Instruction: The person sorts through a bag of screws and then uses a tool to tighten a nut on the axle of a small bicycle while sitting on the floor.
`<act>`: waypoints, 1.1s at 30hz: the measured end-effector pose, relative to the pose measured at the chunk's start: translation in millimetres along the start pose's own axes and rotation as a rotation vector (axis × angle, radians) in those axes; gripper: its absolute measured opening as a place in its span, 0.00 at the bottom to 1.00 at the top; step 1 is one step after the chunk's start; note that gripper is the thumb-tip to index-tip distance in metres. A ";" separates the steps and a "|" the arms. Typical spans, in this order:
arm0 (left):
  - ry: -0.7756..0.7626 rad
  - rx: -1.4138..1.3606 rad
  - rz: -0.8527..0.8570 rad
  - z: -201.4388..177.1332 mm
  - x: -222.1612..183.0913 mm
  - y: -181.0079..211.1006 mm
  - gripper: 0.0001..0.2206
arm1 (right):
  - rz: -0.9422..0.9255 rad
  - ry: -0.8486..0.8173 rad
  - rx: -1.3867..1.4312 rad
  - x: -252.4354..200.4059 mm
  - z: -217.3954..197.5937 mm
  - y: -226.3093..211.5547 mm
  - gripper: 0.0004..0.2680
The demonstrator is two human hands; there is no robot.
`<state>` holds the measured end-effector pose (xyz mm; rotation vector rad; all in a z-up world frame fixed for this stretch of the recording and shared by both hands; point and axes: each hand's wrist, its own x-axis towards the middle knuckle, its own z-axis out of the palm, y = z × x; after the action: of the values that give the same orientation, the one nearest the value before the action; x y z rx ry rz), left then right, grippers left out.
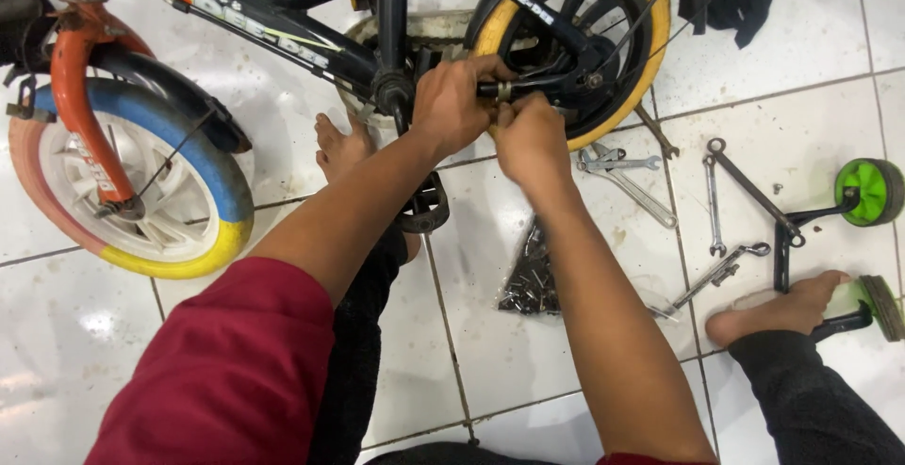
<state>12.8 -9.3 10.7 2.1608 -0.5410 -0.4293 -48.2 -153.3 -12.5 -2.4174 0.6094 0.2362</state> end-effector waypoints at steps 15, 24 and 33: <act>-0.016 0.025 0.040 0.4 -1.2 -1.9 0.18 | -0.057 0.119 0.135 -44.0 -12.5 -16.2 0.08; 0.063 -0.003 0.084 12.2 3.4 -11.5 0.15 | -0.329 0.073 -0.455 -38.2 -19.3 -37.2 0.10; -0.042 0.013 -0.005 0.4 -1.5 4.9 0.19 | 0.327 -0.191 0.912 -3.2 -0.3 0.3 0.03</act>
<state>10.2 -11.5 14.6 2.1696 -0.5631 -0.4755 -51.1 -152.5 -11.5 -1.4022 0.8023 0.2490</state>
